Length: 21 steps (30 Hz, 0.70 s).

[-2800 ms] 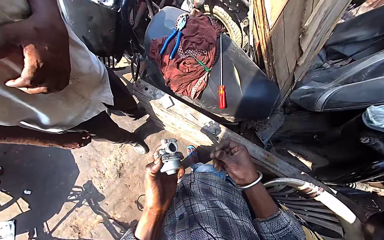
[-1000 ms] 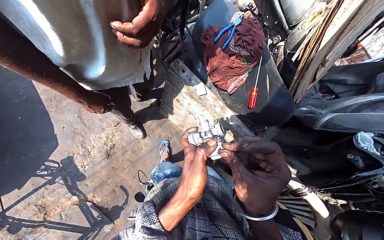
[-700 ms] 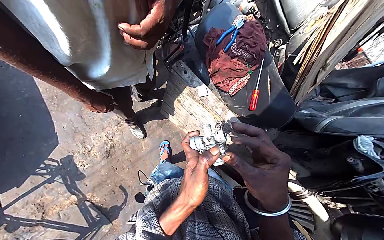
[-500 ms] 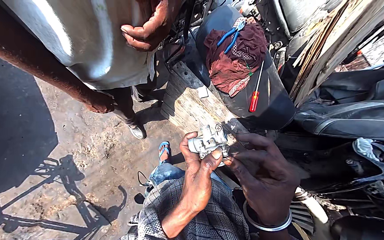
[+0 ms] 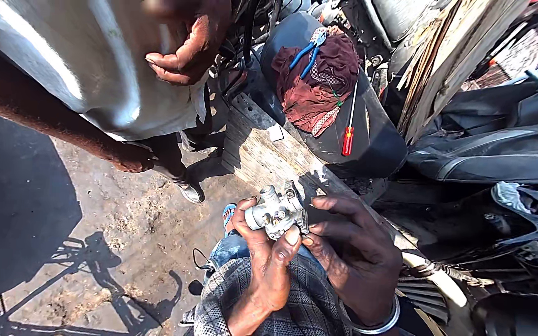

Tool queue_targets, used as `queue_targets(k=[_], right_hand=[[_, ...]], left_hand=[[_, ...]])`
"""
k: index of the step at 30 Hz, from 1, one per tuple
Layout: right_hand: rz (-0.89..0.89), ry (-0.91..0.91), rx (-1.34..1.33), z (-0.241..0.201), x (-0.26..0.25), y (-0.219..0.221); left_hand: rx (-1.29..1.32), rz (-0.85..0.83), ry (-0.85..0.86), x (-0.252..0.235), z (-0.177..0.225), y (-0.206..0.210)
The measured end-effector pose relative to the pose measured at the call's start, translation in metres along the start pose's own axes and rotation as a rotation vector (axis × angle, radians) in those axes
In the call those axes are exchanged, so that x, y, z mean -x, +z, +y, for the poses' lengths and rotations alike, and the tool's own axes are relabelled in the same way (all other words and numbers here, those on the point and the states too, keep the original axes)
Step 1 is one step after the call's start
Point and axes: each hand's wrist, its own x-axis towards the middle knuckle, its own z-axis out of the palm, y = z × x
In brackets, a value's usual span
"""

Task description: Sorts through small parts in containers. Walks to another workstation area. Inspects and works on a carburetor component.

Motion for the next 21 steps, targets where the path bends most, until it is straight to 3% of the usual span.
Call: queue_targets(k=[7,16,21], right_hand=[[0.017,-0.128,-0.038,0.006,0.004,-0.004],[0.058,-0.067,0.083,-0.001,-0.001,0.004],[0.009,-0.023,0.130,-0.004,-0.005,0.001]], left_hand=[[-0.011,-0.069,0.149,-0.001,0.000,0.007],[0.143,0.038,-0.107,0.000,-0.002,0.009],[0.151,0.053,-0.123,-0.002,-0.001,0.008]])
